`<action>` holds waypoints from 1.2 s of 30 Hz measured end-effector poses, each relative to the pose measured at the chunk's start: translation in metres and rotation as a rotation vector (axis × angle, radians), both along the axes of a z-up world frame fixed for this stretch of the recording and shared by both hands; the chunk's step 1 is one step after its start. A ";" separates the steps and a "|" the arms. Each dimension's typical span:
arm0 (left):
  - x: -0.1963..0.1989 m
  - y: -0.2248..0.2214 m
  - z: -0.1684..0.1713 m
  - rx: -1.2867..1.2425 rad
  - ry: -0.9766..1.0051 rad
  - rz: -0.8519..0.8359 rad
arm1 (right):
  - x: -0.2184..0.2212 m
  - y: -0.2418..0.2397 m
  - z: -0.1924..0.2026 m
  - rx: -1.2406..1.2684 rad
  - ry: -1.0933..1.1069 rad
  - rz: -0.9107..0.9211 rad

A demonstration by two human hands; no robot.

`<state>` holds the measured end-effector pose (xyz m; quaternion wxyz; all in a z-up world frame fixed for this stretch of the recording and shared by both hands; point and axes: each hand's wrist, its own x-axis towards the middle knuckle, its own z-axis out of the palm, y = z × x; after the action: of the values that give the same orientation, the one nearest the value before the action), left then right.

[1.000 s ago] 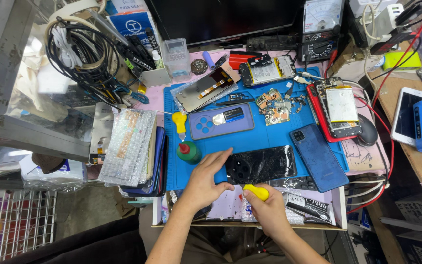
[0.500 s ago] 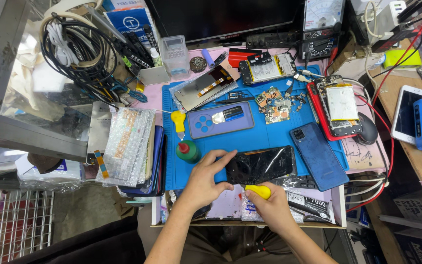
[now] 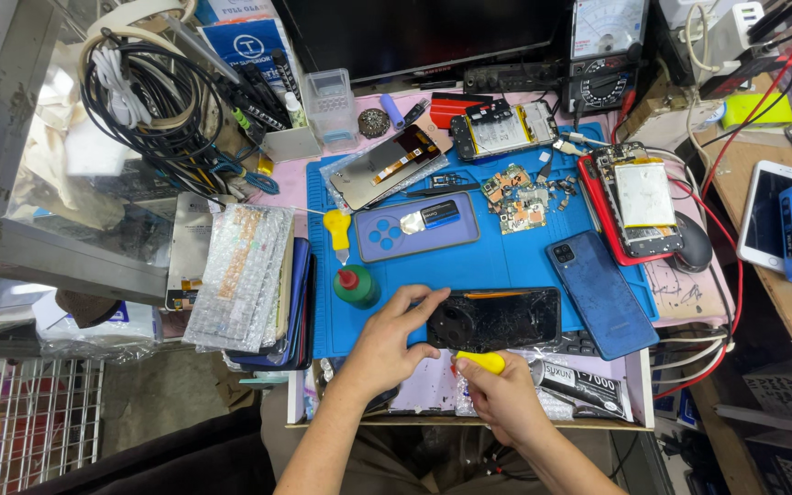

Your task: The person removes the back cover from a mobile phone using a yellow prying tool and their hands, then detaches a component from the internal frame.

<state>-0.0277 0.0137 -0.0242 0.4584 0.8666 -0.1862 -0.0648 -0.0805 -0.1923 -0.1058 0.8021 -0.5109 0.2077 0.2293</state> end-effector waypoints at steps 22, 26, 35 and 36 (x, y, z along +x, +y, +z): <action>0.002 0.005 -0.004 -0.029 0.004 -0.049 | -0.001 -0.007 -0.009 -0.061 -0.005 0.100; 0.003 0.004 -0.003 -0.012 0.030 -0.053 | 0.006 -0.010 0.002 0.038 0.082 0.174; 0.004 0.006 -0.002 -0.028 0.040 -0.060 | 0.006 -0.002 0.006 0.110 0.129 0.154; 0.005 0.006 -0.003 -0.026 0.033 -0.062 | 0.006 0.000 0.006 0.103 0.117 0.148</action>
<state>-0.0232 0.0195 -0.0267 0.4702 0.8534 -0.2062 -0.0906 -0.0748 -0.1927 -0.0997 0.7947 -0.4686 0.2037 0.3278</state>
